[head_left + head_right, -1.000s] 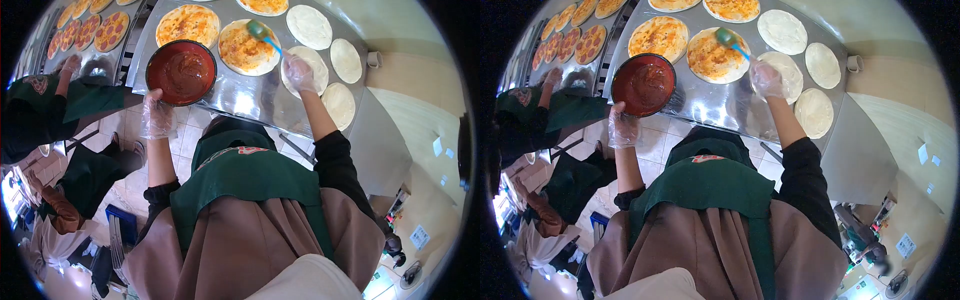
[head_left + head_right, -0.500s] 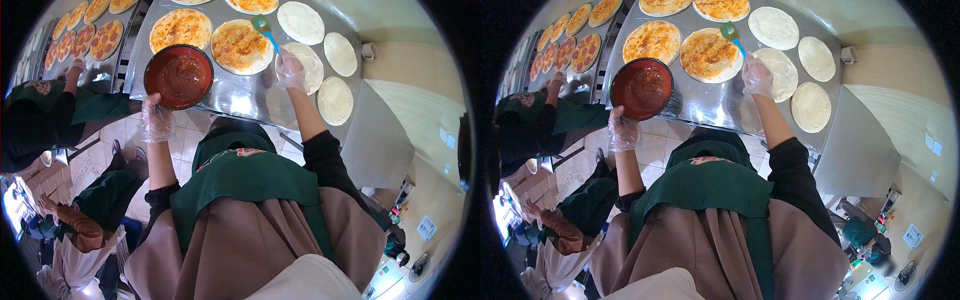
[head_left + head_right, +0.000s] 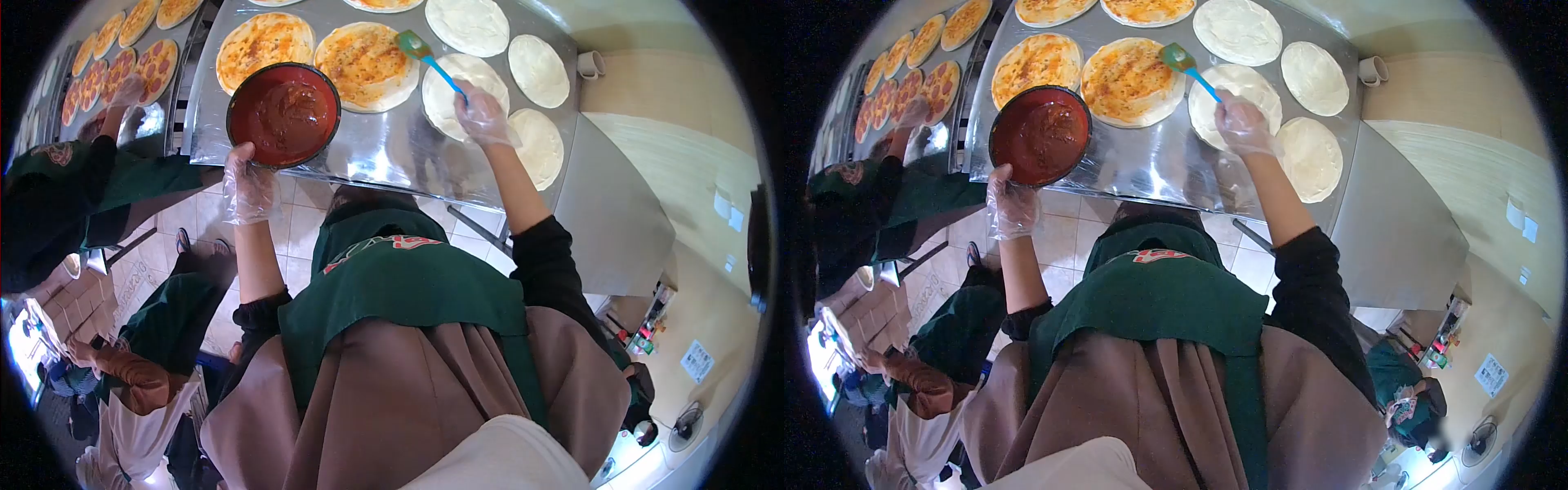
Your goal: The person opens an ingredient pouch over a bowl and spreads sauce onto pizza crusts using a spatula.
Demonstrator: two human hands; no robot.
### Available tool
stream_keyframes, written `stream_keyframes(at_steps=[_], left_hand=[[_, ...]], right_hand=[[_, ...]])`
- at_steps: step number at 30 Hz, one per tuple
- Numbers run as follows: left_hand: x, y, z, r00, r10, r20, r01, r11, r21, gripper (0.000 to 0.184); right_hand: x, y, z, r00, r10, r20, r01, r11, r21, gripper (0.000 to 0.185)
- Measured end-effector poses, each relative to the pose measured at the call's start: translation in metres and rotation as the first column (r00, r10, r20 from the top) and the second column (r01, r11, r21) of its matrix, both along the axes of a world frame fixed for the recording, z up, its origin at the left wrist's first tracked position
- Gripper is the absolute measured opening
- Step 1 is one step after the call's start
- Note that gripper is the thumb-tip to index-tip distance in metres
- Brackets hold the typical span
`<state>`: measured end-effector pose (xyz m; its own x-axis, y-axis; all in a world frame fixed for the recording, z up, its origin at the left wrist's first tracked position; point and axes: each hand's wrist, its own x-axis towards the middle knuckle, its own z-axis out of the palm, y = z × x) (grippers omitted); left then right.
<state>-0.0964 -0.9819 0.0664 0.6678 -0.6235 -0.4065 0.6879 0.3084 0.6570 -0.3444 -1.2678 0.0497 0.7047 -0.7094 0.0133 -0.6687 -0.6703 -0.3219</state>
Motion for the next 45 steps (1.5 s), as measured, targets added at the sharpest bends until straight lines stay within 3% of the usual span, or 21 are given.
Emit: stream_keyframes(at_steps=[7, 12, 13, 15, 21, 23, 24, 26, 27, 28, 29, 30, 32, 33, 36, 37, 39, 41, 43, 44, 45], left_hand=[[-0.021, 0.000, 0.007, 0.998, 0.062, -0.015, -0.063, 0.997, -0.041, 0.053], [-0.031, 0.009, 0.011, 0.994, 0.097, 0.051, -0.096, 0.995, -0.026, 0.056], [-0.034, 0.010, 0.013, 0.993, 0.103, 0.053, -0.102, 0.995, -0.023, 0.056], [-0.038, 0.012, 0.017, 0.988, 0.137, 0.076, -0.137, 0.991, 0.000, 0.057], [-0.052, 0.025, 0.016, 0.980, 0.178, 0.092, -0.184, 0.981, 0.058, 0.064], [-0.056, 0.028, 0.017, 0.978, 0.190, 0.090, -0.196, 0.978, 0.065, 0.064], [-0.058, 0.030, 0.017, 0.977, 0.195, 0.088, -0.201, 0.977, 0.070, 0.064], [-0.063, 0.031, 0.020, 0.978, 0.193, 0.083, -0.197, 0.980, 0.032, 0.061], [-0.065, 0.031, 0.022, 0.979, 0.187, 0.077, -0.187, 0.982, -0.008, 0.058], [-0.068, 0.030, 0.024, 0.979, 0.188, 0.079, -0.188, 0.982, -0.010, 0.058], [-0.071, 0.028, 0.028, 0.978, 0.192, 0.086, -0.191, 0.981, -0.011, 0.059], [-0.072, 0.028, 0.030, 0.976, 0.195, 0.095, -0.195, 0.981, -0.012, 0.059], [-0.075, 0.029, 0.030, 0.975, 0.200, 0.094, -0.200, 0.980, -0.009, 0.059], [-0.076, 0.030, 0.029, 0.975, 0.204, 0.088, -0.205, 0.979, -0.002, 0.059], [-0.075, 0.034, 0.021, 0.976, 0.181, 0.120, -0.189, 0.980, 0.066, 0.066], [-0.076, 0.034, 0.021, 0.976, 0.182, 0.122, -0.191, 0.979, 0.065, 0.066], [-0.076, 0.033, 0.022, 0.975, 0.181, 0.130, -0.189, 0.980, 0.054, 0.067], [-0.075, 0.034, 0.021, 0.975, 0.185, 0.126, -0.194, 0.979, 0.060, 0.068], [-0.071, 0.033, 0.019, 0.975, 0.187, 0.122, -0.196, 0.978, 0.069, 0.068], [-0.069, 0.034, 0.017, 0.975, 0.185, 0.126, -0.195, 0.978, 0.072, 0.068], [-0.068, 0.035, 0.017, 0.975, 0.182, 0.129, -0.193, 0.978, 0.077, 0.068]], right_hand=[[-0.038, 0.064, -0.008, 0.974, 0.022, -0.227, 0.023, 0.980, 0.196, 0.021], [-0.045, 0.083, 0.022, 0.995, 0.081, 0.052, -0.095, 0.915, 0.391, 0.024], [-0.045, 0.077, 0.015, 0.995, 0.087, 0.054, -0.101, 0.914, 0.393, 0.024], [-0.037, 0.057, -0.003, 0.991, 0.057, 0.118, -0.066, 0.995, 0.074, 0.025], [-0.048, 0.085, 0.008, 0.973, 0.198, -0.117, -0.163, 0.953, 0.255, 0.023], [-0.049, 0.087, 0.018, 0.991, 0.129, -0.044, -0.085, 0.836, 0.542, 0.022], [-0.047, 0.085, 0.013, 0.990, 0.136, -0.043, -0.091, 0.835, 0.543, 0.022], [-0.040, 0.073, -0.006, 0.961, 0.025, 0.275, -0.178, 0.818, 0.547, 0.022], [-0.034, 0.068, -0.013, 0.961, 0.028, 0.276, -0.181, 0.819, 0.545, 0.022], [-0.026, 0.064, -0.020, 0.955, -0.187, 0.232, -0.110, 0.501, 0.858, 0.022], [-0.023, 0.064, -0.025, 0.929, -0.357, 0.097, -0.076, 0.071, 0.995, 0.023], [-0.027, 0.064, -0.030, 0.929, -0.356, 0.101, -0.081, 0.071, 0.994, 0.023], [-0.039, 0.058, -0.040, 0.834, -0.550, -0.050, -0.062, -0.184, 0.981, 0.021], [-0.042, 0.054, -0.039, 0.837, -0.545, -0.049, -0.063, -0.184, 0.981, 0.021], [-0.054, 0.045, -0.028, 0.825, -0.565, 0.023, 0.181, 0.303, 0.936, 0.023], [-0.054, 0.047, -0.029, 0.826, -0.563, 0.026, 0.178, 0.304, 0.936, 0.023], [-0.052, 0.054, -0.030, 0.971, -0.164, 0.174, 0.078, 0.906, 0.416, 0.024], [-0.036, 0.074, -0.027, 0.983, -0.136, 0.126, 0.063, 0.883, 0.465, 0.025], [-0.023, 0.090, -0.056, 0.903, 0.054, 0.425, -0.219, 0.911, 0.350, 0.024], [-0.017, 0.096, -0.061, 0.903, 0.053, 0.426, -0.219, 0.910, 0.353, 0.024], [-0.009, 0.104, -0.060, 0.913, -0.148, 0.380, -0.201, 0.647, 0.736, 0.024]])
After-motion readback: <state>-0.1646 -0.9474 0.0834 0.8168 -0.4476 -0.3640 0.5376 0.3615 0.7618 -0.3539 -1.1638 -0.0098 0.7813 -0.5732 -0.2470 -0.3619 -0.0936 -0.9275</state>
